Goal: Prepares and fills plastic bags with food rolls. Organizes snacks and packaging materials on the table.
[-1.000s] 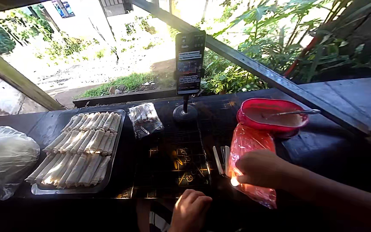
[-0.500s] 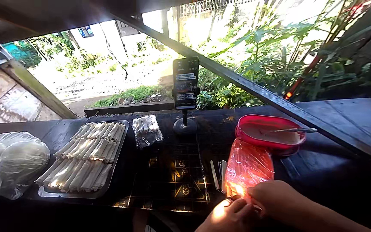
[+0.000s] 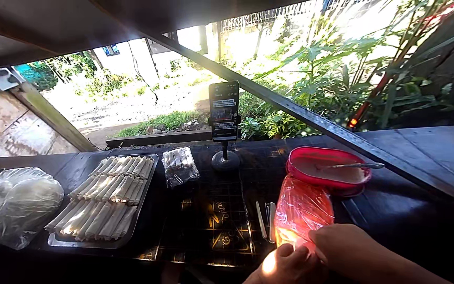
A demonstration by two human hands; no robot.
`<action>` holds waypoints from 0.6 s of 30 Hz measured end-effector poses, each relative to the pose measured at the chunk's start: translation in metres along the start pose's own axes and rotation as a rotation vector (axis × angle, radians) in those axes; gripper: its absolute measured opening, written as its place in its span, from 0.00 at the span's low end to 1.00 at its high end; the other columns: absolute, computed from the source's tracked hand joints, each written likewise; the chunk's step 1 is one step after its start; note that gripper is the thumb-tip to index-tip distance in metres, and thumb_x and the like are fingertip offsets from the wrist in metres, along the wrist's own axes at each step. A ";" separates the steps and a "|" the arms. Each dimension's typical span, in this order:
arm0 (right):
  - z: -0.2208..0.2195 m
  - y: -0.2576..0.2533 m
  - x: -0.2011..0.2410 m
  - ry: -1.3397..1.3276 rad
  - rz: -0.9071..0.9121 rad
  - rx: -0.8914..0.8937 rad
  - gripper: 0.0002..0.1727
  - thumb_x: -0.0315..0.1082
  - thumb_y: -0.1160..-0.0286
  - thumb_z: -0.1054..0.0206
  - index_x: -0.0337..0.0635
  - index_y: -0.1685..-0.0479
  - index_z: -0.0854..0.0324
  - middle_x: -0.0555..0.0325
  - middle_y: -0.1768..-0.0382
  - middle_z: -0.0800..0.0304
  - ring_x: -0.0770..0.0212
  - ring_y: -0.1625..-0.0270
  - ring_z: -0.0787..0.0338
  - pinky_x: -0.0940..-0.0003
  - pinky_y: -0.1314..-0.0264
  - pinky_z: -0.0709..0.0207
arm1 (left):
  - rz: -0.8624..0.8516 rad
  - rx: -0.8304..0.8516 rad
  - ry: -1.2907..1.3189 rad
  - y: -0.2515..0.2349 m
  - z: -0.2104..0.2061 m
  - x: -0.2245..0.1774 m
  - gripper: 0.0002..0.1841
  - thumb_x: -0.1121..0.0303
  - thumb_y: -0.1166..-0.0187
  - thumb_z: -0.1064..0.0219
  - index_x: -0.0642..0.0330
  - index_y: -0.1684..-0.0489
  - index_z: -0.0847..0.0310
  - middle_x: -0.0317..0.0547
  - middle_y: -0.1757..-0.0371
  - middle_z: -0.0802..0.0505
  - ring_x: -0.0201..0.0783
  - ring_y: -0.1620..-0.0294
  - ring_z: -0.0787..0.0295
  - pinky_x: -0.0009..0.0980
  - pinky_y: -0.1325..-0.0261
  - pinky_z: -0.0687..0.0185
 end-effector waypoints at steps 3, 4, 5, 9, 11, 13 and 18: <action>0.002 0.004 0.002 0.006 0.000 0.013 0.16 0.32 0.13 0.47 0.31 0.52 0.14 0.38 0.49 0.08 0.37 0.40 0.10 0.40 0.44 0.22 | 0.067 -0.010 0.005 0.000 0.003 0.002 0.13 0.76 0.22 0.39 0.53 0.54 0.07 0.42 0.46 0.02 0.39 0.48 0.06 0.32 0.49 0.17; 0.002 0.005 0.002 0.006 -0.002 0.021 0.15 0.30 0.14 0.47 0.31 0.52 0.14 0.38 0.48 0.08 0.37 0.39 0.10 0.40 0.44 0.22 | 0.124 0.015 0.022 -0.001 0.001 0.004 0.12 0.75 0.24 0.37 0.54 0.51 0.07 0.44 0.45 0.03 0.41 0.50 0.05 0.33 0.53 0.15; 0.002 0.004 0.003 0.006 -0.003 0.025 0.15 0.30 0.14 0.46 0.31 0.52 0.14 0.37 0.48 0.08 0.37 0.39 0.10 0.40 0.43 0.22 | 0.177 0.044 0.027 0.000 -0.002 0.005 0.13 0.74 0.26 0.34 0.53 0.50 0.06 0.44 0.46 0.02 0.42 0.54 0.05 0.33 0.59 0.15; 0.005 0.003 0.000 -0.008 -0.017 0.032 0.15 0.31 0.14 0.46 0.30 0.53 0.15 0.37 0.48 0.09 0.37 0.38 0.11 0.39 0.43 0.23 | 0.225 0.169 -0.017 0.011 -0.012 0.000 0.09 0.71 0.28 0.33 0.50 0.61 0.05 0.37 0.61 0.04 0.37 0.63 0.08 0.32 0.64 0.18; 0.009 0.004 -0.003 -0.016 -0.048 0.028 0.16 0.32 0.14 0.46 0.30 0.54 0.15 0.37 0.49 0.09 0.37 0.39 0.11 0.40 0.44 0.23 | 0.165 0.156 0.001 0.018 -0.007 -0.007 0.10 0.73 0.29 0.35 0.50 0.68 0.05 0.36 0.60 0.03 0.35 0.62 0.09 0.31 0.62 0.19; 0.012 0.005 -0.005 -0.031 -0.057 0.015 0.16 0.33 0.14 0.47 0.30 0.56 0.15 0.37 0.50 0.09 0.37 0.40 0.11 0.39 0.45 0.23 | 0.141 0.136 0.036 0.020 0.000 -0.010 0.11 0.75 0.28 0.36 0.51 0.68 0.06 0.36 0.60 0.04 0.35 0.62 0.11 0.30 0.63 0.21; 0.011 0.007 -0.002 -0.049 -0.042 0.026 0.18 0.35 0.13 0.46 0.29 0.59 0.15 0.36 0.52 0.09 0.36 0.41 0.11 0.39 0.47 0.23 | 0.138 0.152 0.067 0.011 0.004 -0.004 0.12 0.76 0.25 0.38 0.59 0.56 0.06 0.41 0.54 0.03 0.38 0.52 0.06 0.29 0.48 0.14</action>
Point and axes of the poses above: each hand's wrist, its own y-axis away from the middle knuckle, its own z-axis out of the back of the hand, x = y × z, the point moved 7 cm from there along -y, towards the middle knuckle
